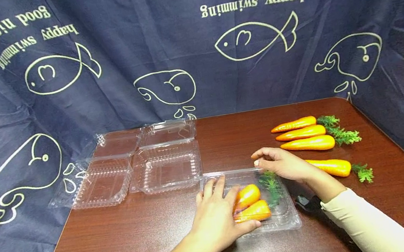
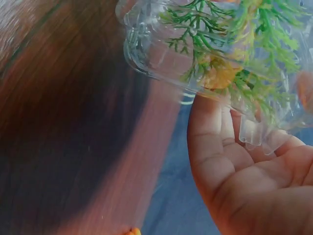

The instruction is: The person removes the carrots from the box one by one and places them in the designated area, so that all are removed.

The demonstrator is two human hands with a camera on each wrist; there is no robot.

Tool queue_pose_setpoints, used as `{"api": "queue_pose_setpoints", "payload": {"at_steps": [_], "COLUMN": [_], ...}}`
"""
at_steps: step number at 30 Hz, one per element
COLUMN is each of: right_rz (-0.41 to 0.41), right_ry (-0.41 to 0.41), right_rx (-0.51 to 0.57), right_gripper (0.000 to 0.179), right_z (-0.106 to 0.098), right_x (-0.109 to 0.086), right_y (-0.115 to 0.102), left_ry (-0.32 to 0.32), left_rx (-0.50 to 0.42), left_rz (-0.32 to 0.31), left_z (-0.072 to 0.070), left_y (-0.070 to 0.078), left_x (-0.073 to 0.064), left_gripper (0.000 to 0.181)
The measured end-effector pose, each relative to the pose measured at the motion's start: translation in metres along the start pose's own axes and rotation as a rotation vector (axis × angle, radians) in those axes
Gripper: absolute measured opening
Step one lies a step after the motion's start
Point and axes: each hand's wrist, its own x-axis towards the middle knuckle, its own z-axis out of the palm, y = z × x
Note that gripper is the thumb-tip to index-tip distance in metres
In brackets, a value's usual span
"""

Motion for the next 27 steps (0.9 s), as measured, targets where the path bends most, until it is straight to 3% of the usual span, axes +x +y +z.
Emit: {"api": "queue_pose_setpoints", "payload": {"at_steps": [8,15,21,27], "right_rz": [0.005,-0.003,-0.018,-0.044], "right_ry": [-0.008,0.028,0.098,0.218], "right_rx": [0.019,-0.008,-0.081,-0.171], "right_gripper": [0.040,0.038,0.033,0.029], "right_z": [0.007,0.005,0.002,-0.001], "right_x": [0.004,0.003,0.004,0.016], "right_y": [-0.002,-0.003,-0.003,0.003], "left_ry": [0.012,0.032,0.087,0.106], "left_rx": [-0.024,-0.136,-0.214,-0.216], "left_rz": [-0.003,0.068,0.116,0.105], "left_z": [-0.003,-0.006,-0.002,0.004], "left_y": [-0.007,-0.021,-0.036,-0.039], "left_x": [-0.006,-0.005,-0.001,0.009], "left_gripper": [0.078,0.079,0.080,0.073]}}
